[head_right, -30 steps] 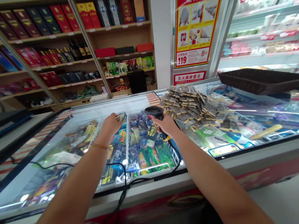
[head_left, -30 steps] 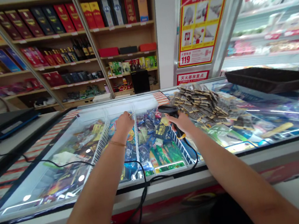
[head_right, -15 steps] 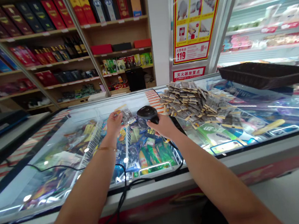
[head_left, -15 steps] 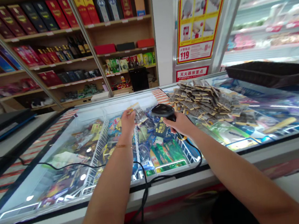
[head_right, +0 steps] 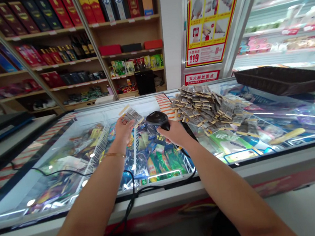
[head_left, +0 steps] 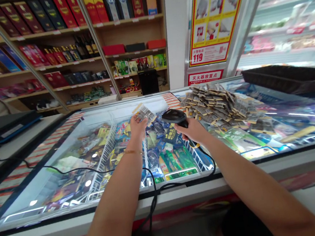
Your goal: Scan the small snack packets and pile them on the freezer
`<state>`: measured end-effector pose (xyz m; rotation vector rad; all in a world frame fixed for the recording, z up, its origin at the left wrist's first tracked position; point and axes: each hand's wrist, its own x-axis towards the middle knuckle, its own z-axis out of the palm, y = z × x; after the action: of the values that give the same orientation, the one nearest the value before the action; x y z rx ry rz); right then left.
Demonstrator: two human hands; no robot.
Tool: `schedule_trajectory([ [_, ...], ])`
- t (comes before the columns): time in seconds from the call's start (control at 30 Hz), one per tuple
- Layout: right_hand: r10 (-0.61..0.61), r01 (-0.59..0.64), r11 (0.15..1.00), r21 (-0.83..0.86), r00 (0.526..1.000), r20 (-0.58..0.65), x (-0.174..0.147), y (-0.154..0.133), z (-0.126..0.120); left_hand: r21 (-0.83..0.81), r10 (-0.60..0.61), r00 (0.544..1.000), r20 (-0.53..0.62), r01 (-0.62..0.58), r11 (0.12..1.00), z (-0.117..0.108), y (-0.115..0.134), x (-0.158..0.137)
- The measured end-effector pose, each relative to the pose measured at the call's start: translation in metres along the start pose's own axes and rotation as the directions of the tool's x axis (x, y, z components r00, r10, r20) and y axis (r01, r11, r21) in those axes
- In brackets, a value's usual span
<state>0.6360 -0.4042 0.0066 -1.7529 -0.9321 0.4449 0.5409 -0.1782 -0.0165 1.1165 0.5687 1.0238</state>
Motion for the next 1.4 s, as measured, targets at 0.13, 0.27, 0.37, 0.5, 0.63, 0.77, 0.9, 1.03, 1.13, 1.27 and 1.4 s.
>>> schedule_trajectory([
  [0.13,-0.013,0.013,1.000,0.012,1.000,0.011,-0.005,-0.008,0.000,0.033,0.061,0.998,0.035,-0.062,0.998,-0.001,0.002,-0.001],
  [0.27,-0.043,0.043,0.999,0.005,0.999,0.029,-0.008,-0.013,0.000,0.068,0.096,0.995,0.031,-0.098,0.993,0.000,0.000,0.000],
  [0.37,-0.045,0.046,0.999,-0.009,0.998,0.044,-0.008,-0.012,0.001,0.075,0.103,0.995,0.018,-0.104,0.992,0.000,-0.001,0.001],
  [0.5,-0.049,0.050,0.999,-0.015,0.998,0.045,-0.007,-0.009,-0.001,0.083,0.117,0.993,0.009,-0.117,0.990,0.000,-0.002,0.002],
  [0.63,-0.054,0.055,0.998,-0.024,0.997,0.050,-0.007,-0.008,-0.001,0.052,0.122,0.992,0.017,-0.123,0.991,-0.001,-0.002,0.003],
  [0.77,-0.063,0.063,0.998,-0.017,0.998,0.028,-0.006,-0.009,0.000,0.041,0.113,0.994,0.006,-0.113,0.993,0.000,-0.003,0.002],
  [0.9,-0.026,0.028,0.997,0.072,0.999,-0.027,0.000,-0.005,-0.006,-0.058,0.070,0.998,-0.009,-0.070,0.996,0.007,-0.001,-0.003],
  [1.03,0.009,0.007,0.986,0.169,0.996,-0.093,0.005,-0.004,-0.034,-0.058,-0.058,0.998,0.024,0.060,0.997,0.030,0.010,-0.004],
  [1.13,0.016,0.019,0.973,0.231,0.989,-0.146,0.001,-0.003,-0.072,0.019,-0.093,0.994,0.050,0.092,0.996,0.068,0.025,-0.001],
  [1.27,0.074,0.000,0.967,0.253,0.956,-0.283,-0.013,0.000,-0.134,0.080,-0.021,0.993,0.113,0.012,0.997,0.145,0.045,0.004],
  [1.4,0.132,-0.003,0.953,0.302,0.903,-0.410,-0.030,0.006,-0.184,0.148,-0.026,0.968,0.250,-0.011,0.989,0.229,0.050,0.004],
])
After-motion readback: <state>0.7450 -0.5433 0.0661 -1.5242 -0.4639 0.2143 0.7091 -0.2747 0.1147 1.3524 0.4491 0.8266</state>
